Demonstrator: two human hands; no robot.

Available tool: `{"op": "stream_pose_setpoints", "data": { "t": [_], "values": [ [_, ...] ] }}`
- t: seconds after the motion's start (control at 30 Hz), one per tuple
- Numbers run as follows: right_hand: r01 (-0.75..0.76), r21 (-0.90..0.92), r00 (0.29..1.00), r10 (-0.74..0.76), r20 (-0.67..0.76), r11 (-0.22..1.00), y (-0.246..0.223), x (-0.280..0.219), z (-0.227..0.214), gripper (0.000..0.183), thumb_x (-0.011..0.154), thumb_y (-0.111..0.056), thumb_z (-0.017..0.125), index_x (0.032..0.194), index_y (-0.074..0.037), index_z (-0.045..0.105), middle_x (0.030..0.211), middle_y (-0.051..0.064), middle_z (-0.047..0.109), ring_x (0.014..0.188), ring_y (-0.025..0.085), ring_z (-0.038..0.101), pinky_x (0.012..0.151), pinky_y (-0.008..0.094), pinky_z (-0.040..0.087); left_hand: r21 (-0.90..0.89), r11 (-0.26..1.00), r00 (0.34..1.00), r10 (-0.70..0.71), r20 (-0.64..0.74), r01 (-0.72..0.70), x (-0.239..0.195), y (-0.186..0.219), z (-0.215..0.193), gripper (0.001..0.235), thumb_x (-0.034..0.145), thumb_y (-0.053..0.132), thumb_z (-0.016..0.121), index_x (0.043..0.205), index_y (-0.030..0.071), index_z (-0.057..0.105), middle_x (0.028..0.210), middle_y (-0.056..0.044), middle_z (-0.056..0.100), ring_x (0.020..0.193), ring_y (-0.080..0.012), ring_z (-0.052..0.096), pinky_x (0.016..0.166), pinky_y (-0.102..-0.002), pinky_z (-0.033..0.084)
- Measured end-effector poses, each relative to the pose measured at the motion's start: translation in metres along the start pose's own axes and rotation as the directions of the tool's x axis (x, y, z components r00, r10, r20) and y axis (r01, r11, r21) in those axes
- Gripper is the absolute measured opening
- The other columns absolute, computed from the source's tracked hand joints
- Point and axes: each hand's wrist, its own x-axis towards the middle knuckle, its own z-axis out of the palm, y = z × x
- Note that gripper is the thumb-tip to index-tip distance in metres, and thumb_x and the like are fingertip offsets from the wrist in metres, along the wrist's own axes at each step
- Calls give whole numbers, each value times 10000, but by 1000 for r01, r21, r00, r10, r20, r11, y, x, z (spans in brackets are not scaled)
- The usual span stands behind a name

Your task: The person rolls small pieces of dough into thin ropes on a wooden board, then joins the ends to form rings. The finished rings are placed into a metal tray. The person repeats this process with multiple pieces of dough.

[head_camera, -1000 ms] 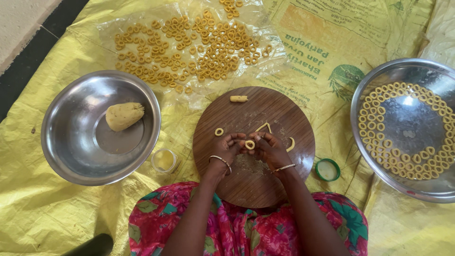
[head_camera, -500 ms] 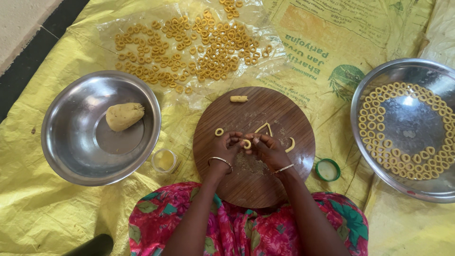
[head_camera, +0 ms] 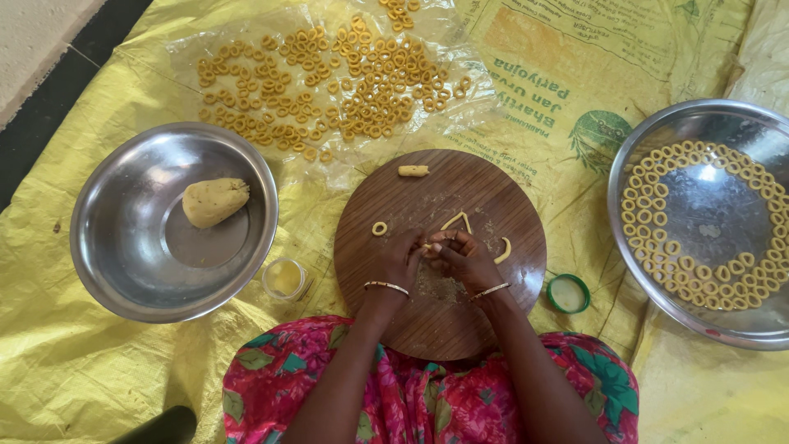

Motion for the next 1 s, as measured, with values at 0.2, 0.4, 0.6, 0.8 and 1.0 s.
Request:
{"op": "stream_pose_setpoints", "data": {
  "t": [0.2, 0.4, 0.6, 0.8, 1.0],
  "values": [
    [108, -23, 989, -109, -97, 994, -7, -1, 6, 193, 936, -102, 680, 1124, -65, 666, 984, 55, 726, 863, 154, 725, 743, 324, 613, -29, 998, 998, -56, 15, 56, 2, -8, 4, 296, 916, 69, 715, 1205, 42, 658, 1080, -143, 730, 946, -254, 736, 803, -351, 603],
    [358, -745, 775, -625, -100, 563, -27, -17, 16, 136, 974, -30, 662, 1095, -35, 724, 1031, 90, 703, 948, 207, 708, 809, 334, 573, -414, 857, 941, -338, -3, 307, 12, -46, 20, 243, 892, 57, 750, 1127, 24, 703, 1008, -75, 752, 909, -149, 721, 810, -293, 596],
    [504, -755, 694, -717, 64, 420, -29, -20, 18, 272, 873, 94, 611, 1097, -17, 720, 1172, 126, 666, 1079, 252, 676, 875, 353, 550, -579, 730, 895, -445, -2, 362, 10, -54, 16, 201, 896, 84, 785, 1070, 9, 719, 995, -58, 759, 900, -124, 706, 815, -273, 581],
    [363, -654, 784, -597, -172, 664, -27, -14, 6, 184, 947, 20, 622, 1087, -49, 720, 1094, 84, 684, 951, 225, 711, 836, 337, 586, -470, 787, 842, -518, -152, 400, 17, -54, -19, 197, 848, 53, 788, 1035, 36, 727, 939, -49, 770, 847, -126, 719, 765, -273, 584],
    [331, -923, 627, -777, 57, 199, -26, -9, 1, 202, 889, -26, 688, 1084, -63, 729, 1136, 113, 671, 1119, 325, 589, 933, 450, 500, -68, 923, 913, -384, -137, 379, 7, -59, -39, 143, 859, 24, 723, 997, 63, 716, 907, -127, 774, 807, -208, 758, 718, -310, 589]
  ]
}}
